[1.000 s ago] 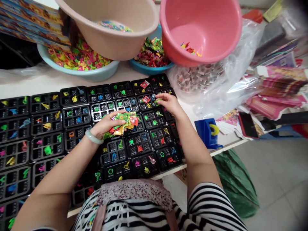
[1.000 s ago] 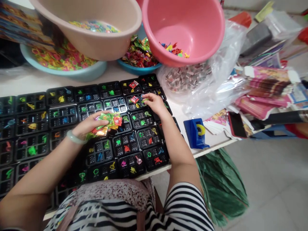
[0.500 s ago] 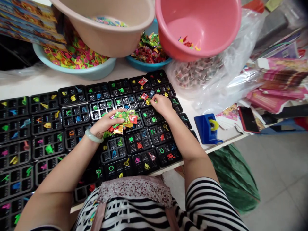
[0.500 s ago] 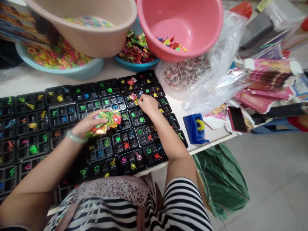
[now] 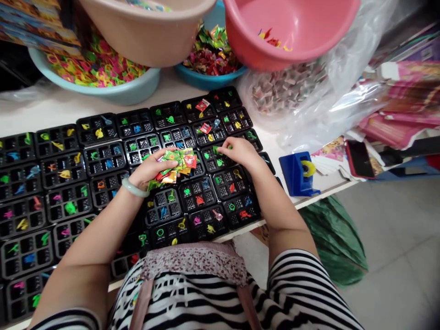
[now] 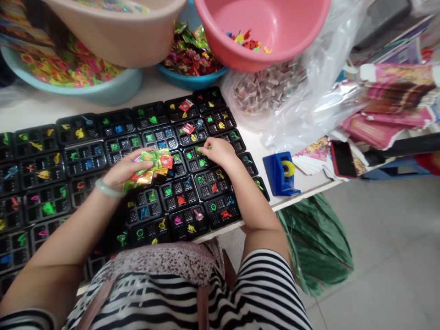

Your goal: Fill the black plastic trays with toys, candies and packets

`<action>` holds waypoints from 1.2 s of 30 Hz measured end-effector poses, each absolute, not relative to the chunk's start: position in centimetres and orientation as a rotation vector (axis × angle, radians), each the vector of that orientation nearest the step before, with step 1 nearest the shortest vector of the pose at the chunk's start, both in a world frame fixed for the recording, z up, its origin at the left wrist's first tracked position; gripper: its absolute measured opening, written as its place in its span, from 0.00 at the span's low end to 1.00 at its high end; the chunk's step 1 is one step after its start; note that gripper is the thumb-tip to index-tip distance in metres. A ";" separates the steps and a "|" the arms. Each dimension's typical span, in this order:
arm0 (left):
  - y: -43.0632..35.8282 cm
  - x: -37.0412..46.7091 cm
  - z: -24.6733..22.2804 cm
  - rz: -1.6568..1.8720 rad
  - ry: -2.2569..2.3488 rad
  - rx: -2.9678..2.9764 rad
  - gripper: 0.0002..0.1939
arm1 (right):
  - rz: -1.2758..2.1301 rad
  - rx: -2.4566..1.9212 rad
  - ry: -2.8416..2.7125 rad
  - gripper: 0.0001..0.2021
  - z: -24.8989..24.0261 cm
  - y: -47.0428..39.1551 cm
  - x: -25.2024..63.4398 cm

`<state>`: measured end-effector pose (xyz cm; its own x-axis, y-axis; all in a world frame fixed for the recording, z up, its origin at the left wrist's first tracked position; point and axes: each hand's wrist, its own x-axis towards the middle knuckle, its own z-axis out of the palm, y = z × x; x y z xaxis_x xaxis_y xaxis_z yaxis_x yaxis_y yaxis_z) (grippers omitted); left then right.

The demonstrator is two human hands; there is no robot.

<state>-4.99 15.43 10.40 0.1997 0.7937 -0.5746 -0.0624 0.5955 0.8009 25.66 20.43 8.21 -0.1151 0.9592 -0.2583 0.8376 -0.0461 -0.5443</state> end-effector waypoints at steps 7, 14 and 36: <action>15.8 -5.0 10.5 0.698 1.238 0.635 0.38 | 0.986 -1.811 -1.551 0.07 6.8 27.6 27.9; 16.3 -4.3 10.8 0.680 1.208 0.655 0.36 | 0.566 -1.763 -1.508 0.16 4.9 37.8 26.1; 17.5 1.9 10.8 0.743 1.057 0.608 0.32 | 1.418 -1.367 -1.406 0.10 7.9 18.5 22.4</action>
<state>1.87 17.48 10.77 0.2982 0.7855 -0.5423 -0.2447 0.6121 0.7520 22.43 18.47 7.91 -0.1920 0.9617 -0.1957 0.1872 -0.1599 -0.9692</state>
